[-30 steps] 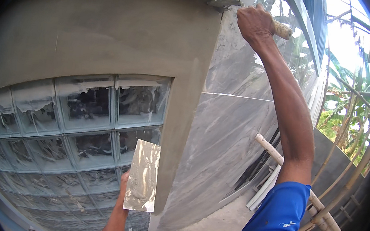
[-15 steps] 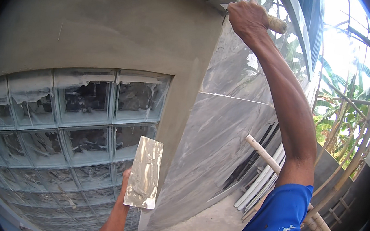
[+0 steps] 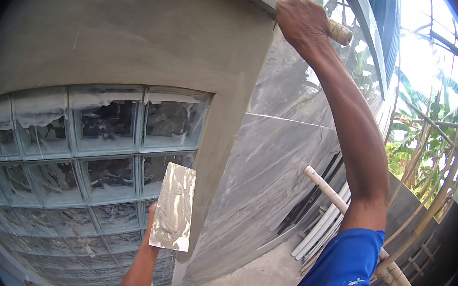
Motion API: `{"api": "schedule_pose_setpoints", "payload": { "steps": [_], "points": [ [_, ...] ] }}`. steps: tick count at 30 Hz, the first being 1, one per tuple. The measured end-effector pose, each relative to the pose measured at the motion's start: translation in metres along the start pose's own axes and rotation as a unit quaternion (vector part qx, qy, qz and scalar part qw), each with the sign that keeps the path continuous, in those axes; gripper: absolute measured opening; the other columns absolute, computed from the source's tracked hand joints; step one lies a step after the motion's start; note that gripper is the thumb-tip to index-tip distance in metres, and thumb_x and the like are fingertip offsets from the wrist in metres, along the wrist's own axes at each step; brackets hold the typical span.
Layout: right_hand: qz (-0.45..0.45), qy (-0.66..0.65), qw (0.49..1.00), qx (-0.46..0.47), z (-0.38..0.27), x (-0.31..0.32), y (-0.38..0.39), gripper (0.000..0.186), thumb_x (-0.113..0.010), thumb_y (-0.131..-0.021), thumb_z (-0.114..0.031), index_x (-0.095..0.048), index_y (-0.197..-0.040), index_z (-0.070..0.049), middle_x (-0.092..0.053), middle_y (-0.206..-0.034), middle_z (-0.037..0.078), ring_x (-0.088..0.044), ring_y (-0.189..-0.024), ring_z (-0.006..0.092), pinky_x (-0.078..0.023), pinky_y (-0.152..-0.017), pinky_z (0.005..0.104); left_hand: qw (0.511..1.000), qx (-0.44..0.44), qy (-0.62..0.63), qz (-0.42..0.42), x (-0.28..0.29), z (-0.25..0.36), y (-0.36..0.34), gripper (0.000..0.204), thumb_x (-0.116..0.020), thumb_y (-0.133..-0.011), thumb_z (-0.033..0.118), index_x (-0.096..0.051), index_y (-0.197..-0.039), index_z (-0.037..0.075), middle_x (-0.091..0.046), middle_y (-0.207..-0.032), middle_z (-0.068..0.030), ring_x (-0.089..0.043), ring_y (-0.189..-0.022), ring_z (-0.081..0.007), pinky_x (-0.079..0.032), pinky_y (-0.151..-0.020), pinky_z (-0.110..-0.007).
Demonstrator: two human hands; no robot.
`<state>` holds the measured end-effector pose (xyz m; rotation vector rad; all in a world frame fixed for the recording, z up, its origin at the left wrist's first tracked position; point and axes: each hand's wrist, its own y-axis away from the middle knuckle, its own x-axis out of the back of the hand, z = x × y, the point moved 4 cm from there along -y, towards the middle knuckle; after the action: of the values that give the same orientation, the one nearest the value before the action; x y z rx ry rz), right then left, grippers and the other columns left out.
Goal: The person applies plaster to a wall section above a grid of glass blocks using a trowel and a hawk, smoothing the material across the surface with repeated strokes.
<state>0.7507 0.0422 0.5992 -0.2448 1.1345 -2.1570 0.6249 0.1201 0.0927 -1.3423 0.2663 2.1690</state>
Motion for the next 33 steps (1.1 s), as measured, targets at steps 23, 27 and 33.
{"api": "schedule_pose_setpoints", "payload": {
  "steps": [23,27,33],
  "points": [
    [-0.51,-0.781,0.36,-0.035,-0.123,-0.04,0.317,0.036,-0.075,-0.071,-0.036,-0.07,-0.076,-0.001,-0.058,-0.058,0.002,-0.053,-0.048,0.0093,-0.042,-0.045,0.0251,0.994,-0.076,-0.075,-0.011,-0.018,0.046,0.012,0.041,-0.038,-0.096,0.025,-0.039,-0.131,0.003,-0.047,-0.127,-0.017,-0.053,-0.109,-0.0255,-0.05,-0.086,-0.036],
    [-0.541,-0.73,0.416,-0.044,-0.113,-0.038,0.342,0.03,-0.075,-0.068,-0.03,-0.066,-0.075,-0.002,-0.059,-0.062,0.001,-0.055,-0.053,0.0105,-0.043,-0.05,0.0255,0.985,-0.008,0.17,0.016,-0.025,0.047,0.023,0.044,-0.043,-0.091,0.034,-0.046,-0.123,0.003,-0.053,-0.116,-0.0213,-0.062,-0.089,-0.0306,-0.056,-0.07,-0.042],
    [-0.482,-0.769,0.418,-0.024,-0.12,0.003,0.341,0.036,-0.074,-0.065,-0.023,-0.062,-0.093,-0.003,-0.058,-0.075,0.002,-0.055,-0.07,0.0143,-0.044,-0.065,0.0293,0.986,0.004,0.131,-0.106,-0.037,0.057,0.033,0.037,-0.04,-0.094,0.025,-0.047,-0.122,0.001,-0.057,-0.113,-0.0176,-0.063,-0.091,-0.027,-0.056,-0.073,-0.039]
  ]
}}
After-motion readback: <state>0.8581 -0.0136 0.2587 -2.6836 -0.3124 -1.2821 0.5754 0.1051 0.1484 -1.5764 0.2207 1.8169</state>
